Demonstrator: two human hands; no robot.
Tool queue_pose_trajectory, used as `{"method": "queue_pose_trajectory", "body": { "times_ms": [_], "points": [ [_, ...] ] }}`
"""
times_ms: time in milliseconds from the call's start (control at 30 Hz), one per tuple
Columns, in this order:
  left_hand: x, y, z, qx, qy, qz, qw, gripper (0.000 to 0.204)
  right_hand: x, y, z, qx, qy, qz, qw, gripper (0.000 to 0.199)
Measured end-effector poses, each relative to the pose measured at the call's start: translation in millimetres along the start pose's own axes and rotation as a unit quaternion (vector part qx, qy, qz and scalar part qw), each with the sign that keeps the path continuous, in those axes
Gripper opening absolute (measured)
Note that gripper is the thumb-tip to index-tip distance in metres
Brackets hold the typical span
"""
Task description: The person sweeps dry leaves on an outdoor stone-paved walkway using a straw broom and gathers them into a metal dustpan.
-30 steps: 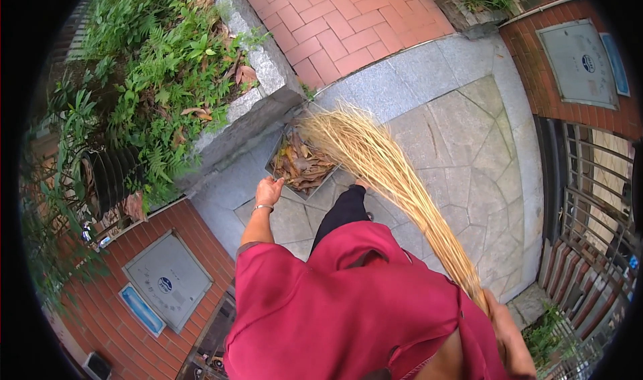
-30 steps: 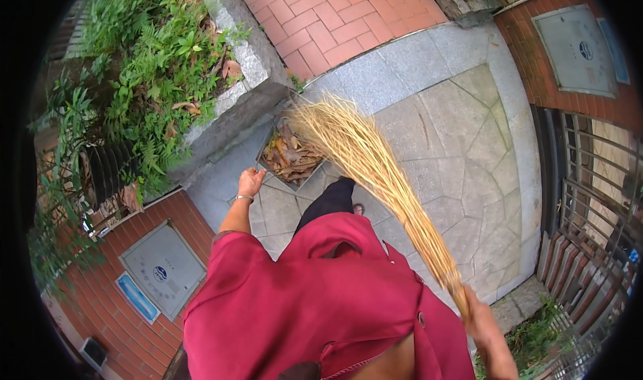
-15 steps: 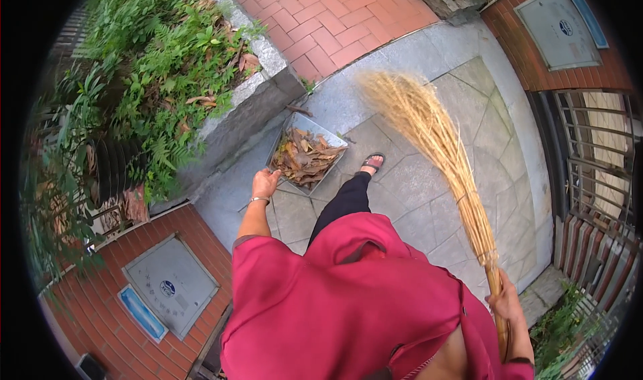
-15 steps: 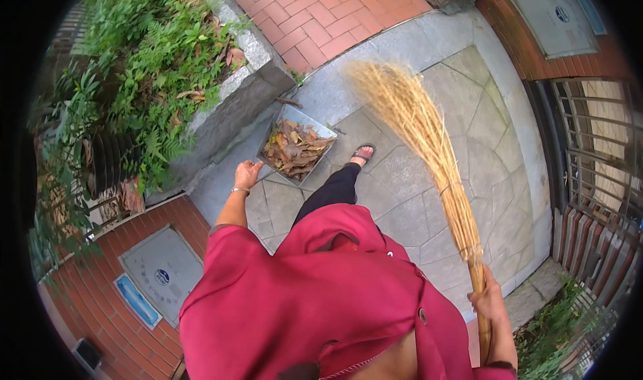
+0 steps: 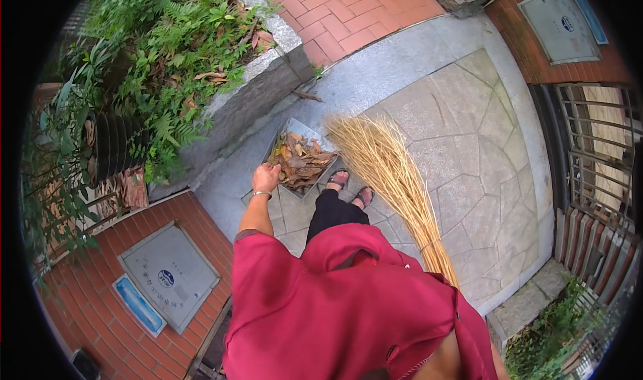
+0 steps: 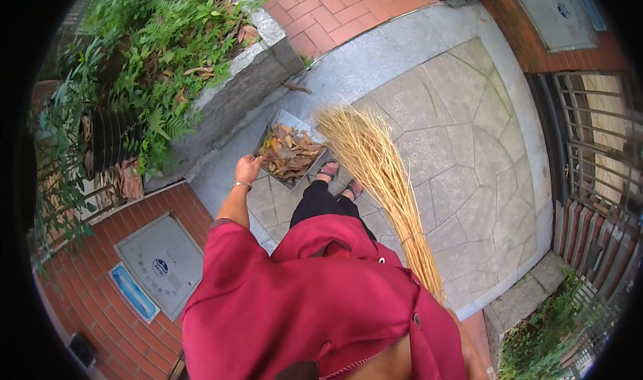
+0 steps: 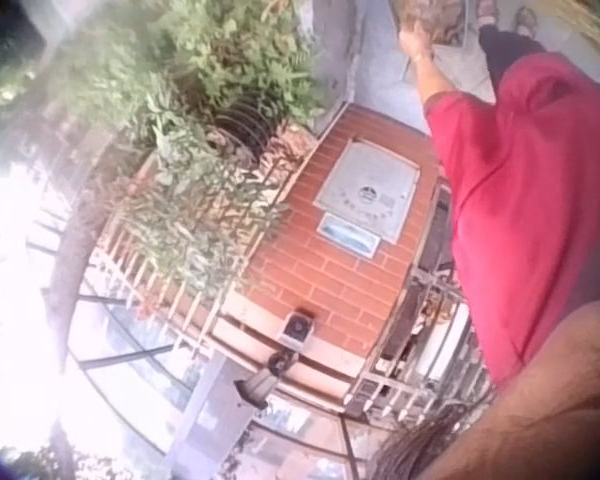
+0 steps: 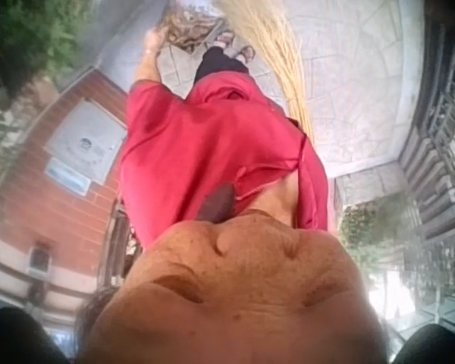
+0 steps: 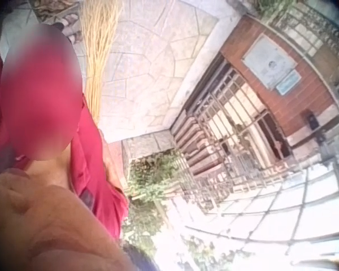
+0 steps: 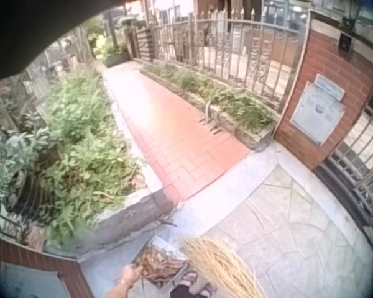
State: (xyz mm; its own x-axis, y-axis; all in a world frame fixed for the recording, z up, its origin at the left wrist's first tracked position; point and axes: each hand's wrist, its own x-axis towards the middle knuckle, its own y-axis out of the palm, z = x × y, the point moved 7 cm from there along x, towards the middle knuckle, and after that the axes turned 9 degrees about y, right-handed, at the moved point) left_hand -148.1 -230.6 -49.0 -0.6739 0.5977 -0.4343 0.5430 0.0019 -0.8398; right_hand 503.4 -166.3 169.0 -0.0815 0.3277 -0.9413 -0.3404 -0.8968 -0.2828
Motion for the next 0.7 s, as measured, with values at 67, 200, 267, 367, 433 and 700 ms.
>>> {"method": "queue_pose_trajectory", "body": {
  "times_ms": [67,200,267,367,433,700],
  "points": [
    [0.8,-7.0,9.3,-0.014,0.006,-0.007,1.0,0.037,-16.1,1.0,8.0,0.015,0.001,0.004,1.0,0.072],
    [10.0,-13.9,22.6,-0.019,0.001,-0.006,1.0,0.038,-17.2,-2.4,34.0,0.029,-0.039,-0.019,0.999,0.071],
    [14.7,-19.2,29.3,-0.025,0.001,-0.01,1.0,0.038,0.2,-11.8,67.9,0.029,-0.061,-0.039,0.997,0.071],
    [23.3,-26.4,37.8,-0.041,0.001,-0.018,0.999,0.038,30.6,-27.6,156.5,0.107,0.063,-0.013,0.992,0.069],
    [26.8,-30.1,40.5,-0.071,-0.015,-0.008,0.997,0.037,55.1,-26.1,190.9,0.058,0.065,-0.023,0.996,0.069],
    [46.6,-21.0,38.7,-0.072,-0.029,-0.007,0.997,0.036,57.9,-5.7,163.7,-0.237,-0.01,-0.059,0.97,0.075]
  ]
}}
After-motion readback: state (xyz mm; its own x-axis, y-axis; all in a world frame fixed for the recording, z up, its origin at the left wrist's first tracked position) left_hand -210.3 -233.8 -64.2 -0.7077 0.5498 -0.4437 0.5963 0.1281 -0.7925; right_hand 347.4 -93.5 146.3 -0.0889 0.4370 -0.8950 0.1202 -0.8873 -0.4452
